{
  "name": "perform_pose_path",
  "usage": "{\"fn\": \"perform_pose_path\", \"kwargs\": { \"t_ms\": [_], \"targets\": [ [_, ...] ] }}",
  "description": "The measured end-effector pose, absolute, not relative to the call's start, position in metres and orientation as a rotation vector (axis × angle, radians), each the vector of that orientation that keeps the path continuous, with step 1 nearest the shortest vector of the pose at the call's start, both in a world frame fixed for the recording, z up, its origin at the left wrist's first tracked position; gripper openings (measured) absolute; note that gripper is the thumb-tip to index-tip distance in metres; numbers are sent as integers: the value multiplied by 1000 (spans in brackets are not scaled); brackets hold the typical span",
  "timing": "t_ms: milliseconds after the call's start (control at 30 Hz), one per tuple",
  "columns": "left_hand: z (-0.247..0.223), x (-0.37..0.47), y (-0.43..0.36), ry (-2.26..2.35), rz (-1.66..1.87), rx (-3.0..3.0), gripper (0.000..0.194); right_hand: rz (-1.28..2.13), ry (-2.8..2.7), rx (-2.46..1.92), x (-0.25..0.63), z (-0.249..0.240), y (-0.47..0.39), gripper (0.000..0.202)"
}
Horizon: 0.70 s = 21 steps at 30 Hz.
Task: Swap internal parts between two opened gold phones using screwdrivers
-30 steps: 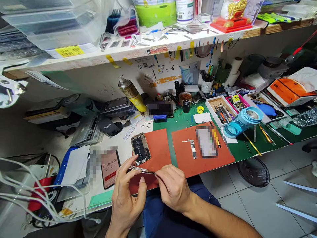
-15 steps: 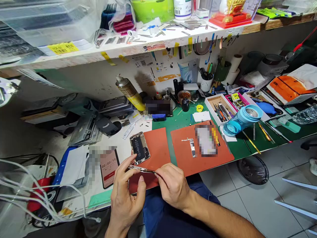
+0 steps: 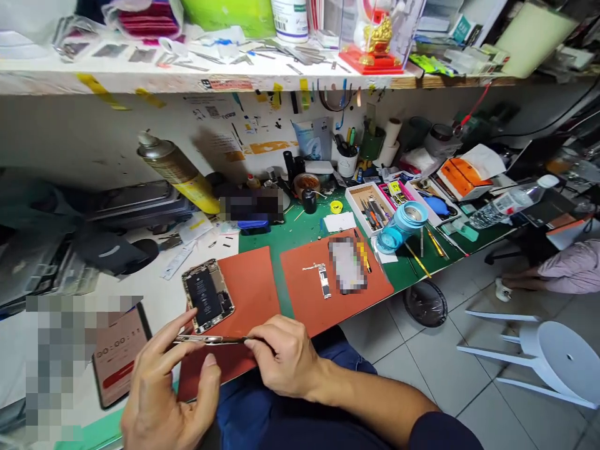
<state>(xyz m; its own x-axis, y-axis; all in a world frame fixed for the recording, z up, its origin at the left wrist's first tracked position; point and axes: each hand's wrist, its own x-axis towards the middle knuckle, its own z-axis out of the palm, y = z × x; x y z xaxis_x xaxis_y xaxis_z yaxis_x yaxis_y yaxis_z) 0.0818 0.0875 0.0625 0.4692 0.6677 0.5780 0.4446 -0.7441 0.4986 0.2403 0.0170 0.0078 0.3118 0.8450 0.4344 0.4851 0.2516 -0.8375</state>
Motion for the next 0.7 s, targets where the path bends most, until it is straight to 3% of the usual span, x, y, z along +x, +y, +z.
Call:
{"fn": "perform_pose_path", "kwargs": {
  "t_ms": [233, 533, 700],
  "targets": [
    [63, 83, 87, 954, 1162, 2448, 39, 74, -1543, -1303, 242, -6, 18, 20],
    [64, 85, 86, 953, 1170, 2463, 39, 480, -1281, -1380, 242, -4, 17, 19],
    [65, 85, 85, 938, 1155, 2496, 38, 337, -1357, -1320, 244, -3, 14, 16]
  ]
}}
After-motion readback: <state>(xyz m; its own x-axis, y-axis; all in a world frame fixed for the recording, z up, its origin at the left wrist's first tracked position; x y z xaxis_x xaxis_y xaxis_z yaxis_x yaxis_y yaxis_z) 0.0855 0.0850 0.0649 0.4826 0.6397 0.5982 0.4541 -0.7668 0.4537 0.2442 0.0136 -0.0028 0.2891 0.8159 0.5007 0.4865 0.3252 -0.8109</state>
